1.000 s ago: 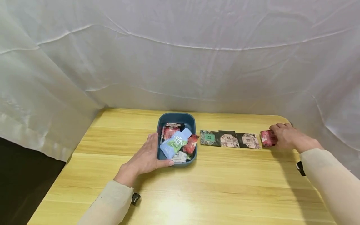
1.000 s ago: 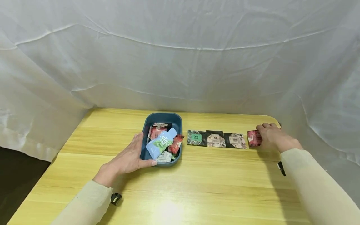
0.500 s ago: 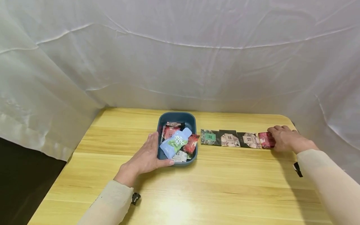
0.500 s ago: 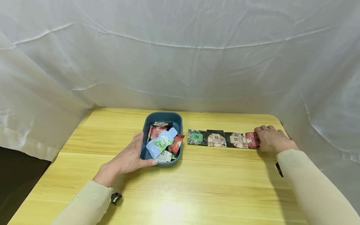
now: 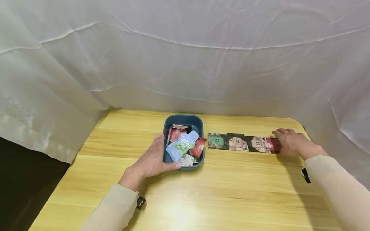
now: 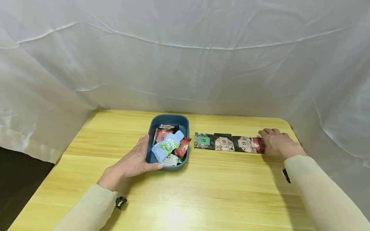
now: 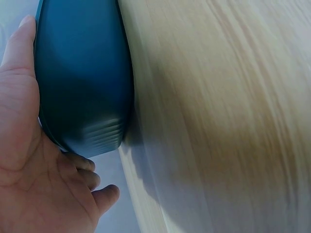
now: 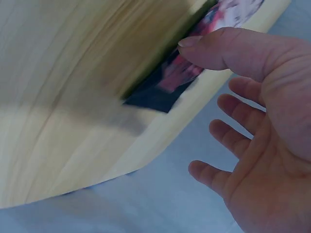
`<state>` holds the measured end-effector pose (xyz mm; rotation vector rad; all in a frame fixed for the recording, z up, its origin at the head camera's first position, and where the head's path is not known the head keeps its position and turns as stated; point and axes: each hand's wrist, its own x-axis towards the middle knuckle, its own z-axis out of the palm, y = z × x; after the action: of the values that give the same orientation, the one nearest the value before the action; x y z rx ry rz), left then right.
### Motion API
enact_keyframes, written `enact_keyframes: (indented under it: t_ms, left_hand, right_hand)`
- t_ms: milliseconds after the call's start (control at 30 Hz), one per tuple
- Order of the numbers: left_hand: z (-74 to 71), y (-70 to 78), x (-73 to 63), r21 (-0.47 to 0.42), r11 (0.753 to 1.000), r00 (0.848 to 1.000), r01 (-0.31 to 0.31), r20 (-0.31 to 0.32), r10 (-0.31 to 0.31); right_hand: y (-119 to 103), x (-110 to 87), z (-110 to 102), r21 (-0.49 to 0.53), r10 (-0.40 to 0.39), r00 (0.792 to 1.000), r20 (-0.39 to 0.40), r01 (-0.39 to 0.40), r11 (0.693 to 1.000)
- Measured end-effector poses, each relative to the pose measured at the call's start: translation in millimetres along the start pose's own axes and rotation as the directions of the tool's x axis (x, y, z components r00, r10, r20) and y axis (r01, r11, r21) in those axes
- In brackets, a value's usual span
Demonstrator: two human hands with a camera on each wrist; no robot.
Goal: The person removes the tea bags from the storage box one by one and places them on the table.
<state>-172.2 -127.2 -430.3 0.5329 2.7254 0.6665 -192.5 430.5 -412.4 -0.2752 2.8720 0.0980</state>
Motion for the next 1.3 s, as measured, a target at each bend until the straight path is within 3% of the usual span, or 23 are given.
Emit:
enact_keyframes:
  t_ms: [133,267,500,800,967,1133,1300]
  left_hand:
    - [0.0,1.6,0.7,-0.005,1.0,1.0,0.006,0.008,-0.006]
    - [0.7,1.8,0.7,-0.013,1.0,1.0,0.011,0.006,-0.011]
    - [3.8,0.6,0.2,-0.02,1.0,1.0,0.007,-0.001,-0.007]
    - [3.9,-0.7,-1.5,-0.027,1.0,1.0,0.006,-0.006,-0.006]
    - [3.3,-1.3,-1.7,-0.032,0.999,1.0,0.004,-0.008,-0.004]
    - [1.9,-1.2,-1.9,-0.023,1.0,1.0,0.002,-0.003,-0.003]
    - [1.6,-1.4,-0.6,-0.022,1.0,1.0,0.002,0.001,-0.002]
  right_hand:
    - [-19.3,3.0,-9.0,-0.016,-0.044,0.995,-0.085,0.043,0.999]
    - [-48.0,9.1,-18.3,-0.049,-0.105,0.975,-0.195,0.097,0.994]
    - [-110.7,18.8,-34.9,-0.012,-0.177,0.945,-0.275,0.181,0.983]
    - [-192.9,40.1,-50.8,-0.049,-0.34,0.855,-0.391,0.35,0.936]
    - [-240.8,52.8,-56.8,-0.075,-0.386,0.834,-0.394,0.39,0.918]
    - [-286.8,60.7,-55.8,-0.11,-0.385,0.84,-0.383,0.372,0.922]
    - [-326.0,65.8,-49.1,-0.127,-0.325,0.881,-0.344,0.299,0.946]
